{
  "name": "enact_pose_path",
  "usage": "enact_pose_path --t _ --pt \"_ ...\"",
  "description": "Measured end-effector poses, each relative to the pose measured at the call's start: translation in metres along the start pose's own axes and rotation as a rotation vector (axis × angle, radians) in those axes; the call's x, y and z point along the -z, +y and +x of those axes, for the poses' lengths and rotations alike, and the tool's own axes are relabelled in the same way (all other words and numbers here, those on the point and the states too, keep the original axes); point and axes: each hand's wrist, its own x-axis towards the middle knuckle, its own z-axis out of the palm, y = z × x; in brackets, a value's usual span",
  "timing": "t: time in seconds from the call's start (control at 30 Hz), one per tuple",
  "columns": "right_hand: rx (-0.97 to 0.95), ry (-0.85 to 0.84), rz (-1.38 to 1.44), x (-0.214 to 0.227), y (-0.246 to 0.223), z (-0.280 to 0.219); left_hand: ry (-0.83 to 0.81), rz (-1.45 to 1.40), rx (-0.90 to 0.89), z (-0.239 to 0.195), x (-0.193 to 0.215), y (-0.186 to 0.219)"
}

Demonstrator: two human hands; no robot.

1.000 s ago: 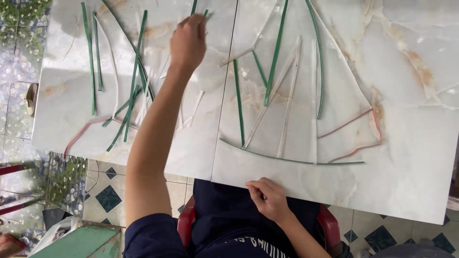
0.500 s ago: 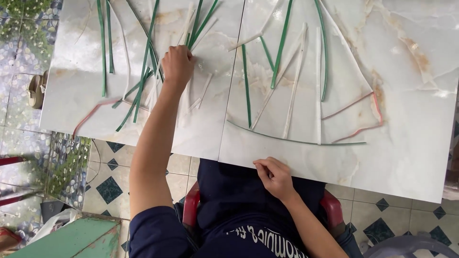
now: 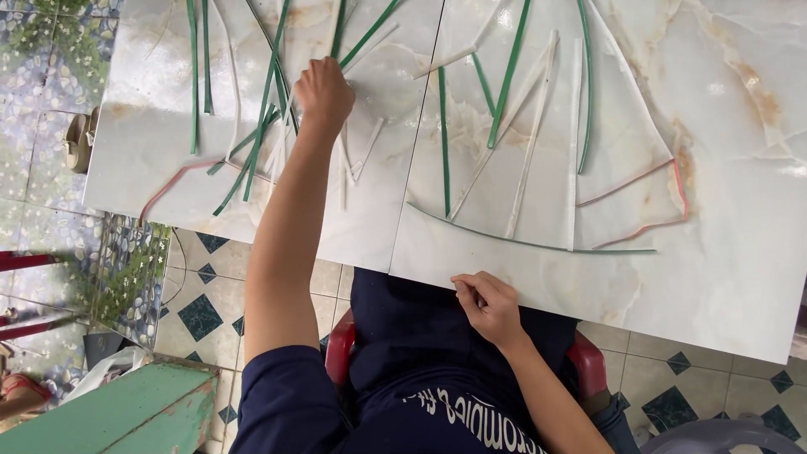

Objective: The person arranges green and white plastic strips on a white tabletop, picking them up one by one and placing them in a curved pattern. The person occasionally adjusts the position of the strips to form a semi-circular layout.

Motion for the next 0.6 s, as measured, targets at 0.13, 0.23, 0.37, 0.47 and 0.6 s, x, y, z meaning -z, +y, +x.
enact_pose_path --t 0.13,0.23,0.37,0.47,0.6 --pt "-0.007 -0.001 0.012 0.001 -0.001 0.001 0.031 -0.047 0.003 0.010 -0.003 -0.009" --pt "0.003 -0.006 0.009 0.001 0.000 0.001 0.038 -0.157 -0.017 0.011 0.000 -0.013" --pt "0.003 -0.005 0.004 0.002 0.000 0.001 -0.008 -0.273 0.009 0.005 0.020 -0.013" --pt "0.000 -0.003 0.009 0.002 -0.001 0.002 0.037 -0.429 -0.054 0.006 0.041 -0.011" --pt "0.027 -0.014 0.010 0.002 -0.004 0.005 0.246 -0.570 -0.272 -0.005 0.094 0.002"
